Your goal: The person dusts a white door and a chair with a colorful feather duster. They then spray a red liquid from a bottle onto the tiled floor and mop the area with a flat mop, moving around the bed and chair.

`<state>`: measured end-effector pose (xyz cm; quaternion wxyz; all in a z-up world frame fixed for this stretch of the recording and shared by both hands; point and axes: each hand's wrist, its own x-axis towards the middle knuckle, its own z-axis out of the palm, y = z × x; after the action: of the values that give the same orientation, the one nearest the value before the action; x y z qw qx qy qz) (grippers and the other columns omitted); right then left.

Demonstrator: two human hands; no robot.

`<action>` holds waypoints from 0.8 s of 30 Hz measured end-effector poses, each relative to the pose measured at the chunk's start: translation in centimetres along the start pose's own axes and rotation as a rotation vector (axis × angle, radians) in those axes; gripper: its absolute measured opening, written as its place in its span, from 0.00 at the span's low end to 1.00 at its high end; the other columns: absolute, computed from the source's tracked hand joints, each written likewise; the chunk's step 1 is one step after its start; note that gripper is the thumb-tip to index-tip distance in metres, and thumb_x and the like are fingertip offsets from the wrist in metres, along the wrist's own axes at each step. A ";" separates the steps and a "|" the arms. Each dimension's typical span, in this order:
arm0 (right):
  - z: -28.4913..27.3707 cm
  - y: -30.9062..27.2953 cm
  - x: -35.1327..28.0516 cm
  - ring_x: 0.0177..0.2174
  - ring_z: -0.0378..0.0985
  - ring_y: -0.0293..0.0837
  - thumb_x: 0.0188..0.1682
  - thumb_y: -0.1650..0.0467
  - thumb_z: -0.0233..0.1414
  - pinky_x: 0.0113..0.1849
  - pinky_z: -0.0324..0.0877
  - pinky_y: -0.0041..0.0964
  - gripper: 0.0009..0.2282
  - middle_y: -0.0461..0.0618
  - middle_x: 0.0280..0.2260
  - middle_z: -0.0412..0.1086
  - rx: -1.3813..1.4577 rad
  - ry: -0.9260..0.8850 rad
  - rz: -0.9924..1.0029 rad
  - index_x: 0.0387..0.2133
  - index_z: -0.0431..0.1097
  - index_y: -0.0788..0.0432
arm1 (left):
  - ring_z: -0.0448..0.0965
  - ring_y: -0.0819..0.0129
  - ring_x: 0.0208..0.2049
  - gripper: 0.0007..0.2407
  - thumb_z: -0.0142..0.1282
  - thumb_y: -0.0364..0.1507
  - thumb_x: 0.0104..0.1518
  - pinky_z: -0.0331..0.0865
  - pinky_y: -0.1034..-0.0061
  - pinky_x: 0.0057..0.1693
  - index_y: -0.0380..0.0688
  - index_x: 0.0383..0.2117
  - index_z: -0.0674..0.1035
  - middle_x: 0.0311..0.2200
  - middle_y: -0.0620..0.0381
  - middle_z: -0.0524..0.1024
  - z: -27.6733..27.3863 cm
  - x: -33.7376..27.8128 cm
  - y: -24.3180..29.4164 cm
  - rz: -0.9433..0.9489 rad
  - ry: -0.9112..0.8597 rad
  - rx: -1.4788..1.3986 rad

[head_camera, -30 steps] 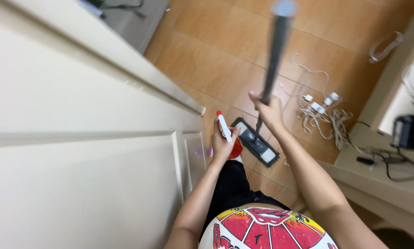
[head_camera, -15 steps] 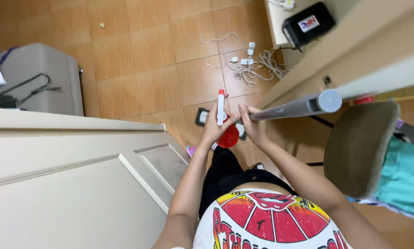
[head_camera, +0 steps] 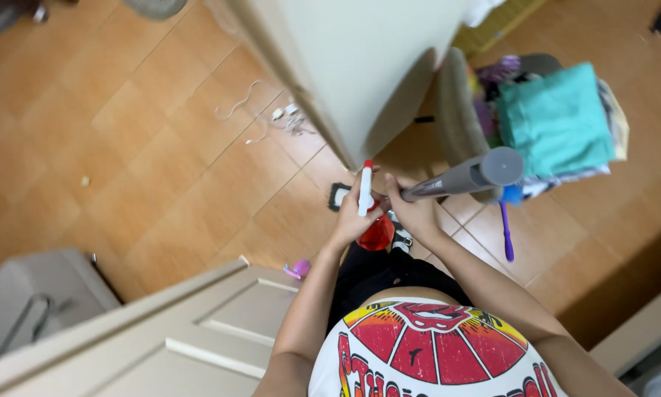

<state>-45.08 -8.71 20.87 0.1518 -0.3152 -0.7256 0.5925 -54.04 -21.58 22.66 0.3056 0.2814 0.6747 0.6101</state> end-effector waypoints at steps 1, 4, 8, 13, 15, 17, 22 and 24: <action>-0.5 0.2 -0.5 0.22 0.69 0.34 0.59 0.64 0.52 0.28 0.65 0.34 0.16 0.48 0.19 0.71 0.010 0.048 0.013 0.29 0.75 0.68 | 0.82 0.73 0.33 0.32 0.66 0.24 0.52 0.74 0.76 0.48 0.45 0.67 0.65 0.26 0.58 0.81 0.5 0.1 0.2 0.003 -0.051 0.005; -2.8 0.4 -1.6 0.26 0.72 0.36 0.60 0.66 0.52 0.31 0.67 0.37 0.14 0.50 0.25 0.73 0.066 0.236 -0.104 0.33 0.74 0.68 | 0.81 0.71 0.34 0.32 0.63 0.23 0.52 0.74 0.74 0.48 0.44 0.68 0.66 0.28 0.57 0.79 2.6 1.6 0.4 -0.038 -0.302 -0.043; -6.5 0.3 -3.9 0.25 0.73 0.36 0.57 0.68 0.53 0.30 0.69 0.38 0.10 0.50 0.24 0.74 -0.029 0.447 -0.136 0.35 0.76 0.64 | 0.81 0.70 0.46 0.31 0.68 0.27 0.54 0.75 0.73 0.53 0.42 0.65 0.66 0.44 0.58 0.80 5.8 3.3 0.3 -0.036 -0.564 -0.048; -11.9 3.7 -9.4 0.19 0.63 0.39 0.55 0.68 0.55 0.25 0.61 0.42 0.12 0.52 0.17 0.63 -0.218 0.653 0.032 0.25 0.71 0.64 | 0.83 0.69 0.38 0.35 0.68 0.31 0.51 0.74 0.73 0.49 0.44 0.67 0.64 0.34 0.55 0.82 10.8 2.4 1.7 -0.143 -0.827 0.056; -14.3 4.5 -11.3 0.18 0.53 0.38 0.56 0.69 0.56 0.23 0.53 0.43 0.19 0.49 0.14 0.53 -0.179 0.729 0.077 0.17 0.61 0.64 | 0.83 0.69 0.37 0.35 0.68 0.33 0.52 0.73 0.74 0.49 0.43 0.67 0.63 0.32 0.53 0.83 13.3 2.6 0.7 -0.068 -0.943 0.137; -16.9 4.7 -14.2 0.18 0.51 0.37 0.56 0.69 0.56 0.23 0.52 0.42 0.20 0.47 0.14 0.51 -0.140 0.812 0.114 0.16 0.59 0.63 | 0.83 0.69 0.36 0.33 0.68 0.35 0.53 0.74 0.74 0.48 0.42 0.65 0.65 0.32 0.54 0.81 16.3 1.8 1.2 -0.044 -1.037 0.098; -23.4 6.1 -19.7 0.18 0.50 0.34 0.54 0.69 0.58 0.22 0.50 0.37 0.22 0.42 0.14 0.49 -0.065 0.994 0.148 0.13 0.56 0.61 | 0.82 0.72 0.35 0.32 0.68 0.37 0.54 0.74 0.75 0.47 0.43 0.65 0.66 0.30 0.57 0.81 24.1 -0.6 1.2 0.005 -1.184 0.101; -26.1 7.3 -22.4 0.18 0.51 0.33 0.55 0.70 0.58 0.21 0.50 0.34 0.23 0.39 0.14 0.51 0.000 1.102 0.084 0.12 0.54 0.60 | 0.81 0.74 0.37 0.31 0.67 0.37 0.55 0.74 0.76 0.47 0.43 0.63 0.66 0.46 0.62 0.77 27.6 -2.0 2.6 0.033 -1.241 -0.061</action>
<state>-10.64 -2.28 23.92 0.4853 -0.6073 -0.5256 0.3455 -31.86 -4.89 23.46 0.6392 0.5854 0.3490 0.3563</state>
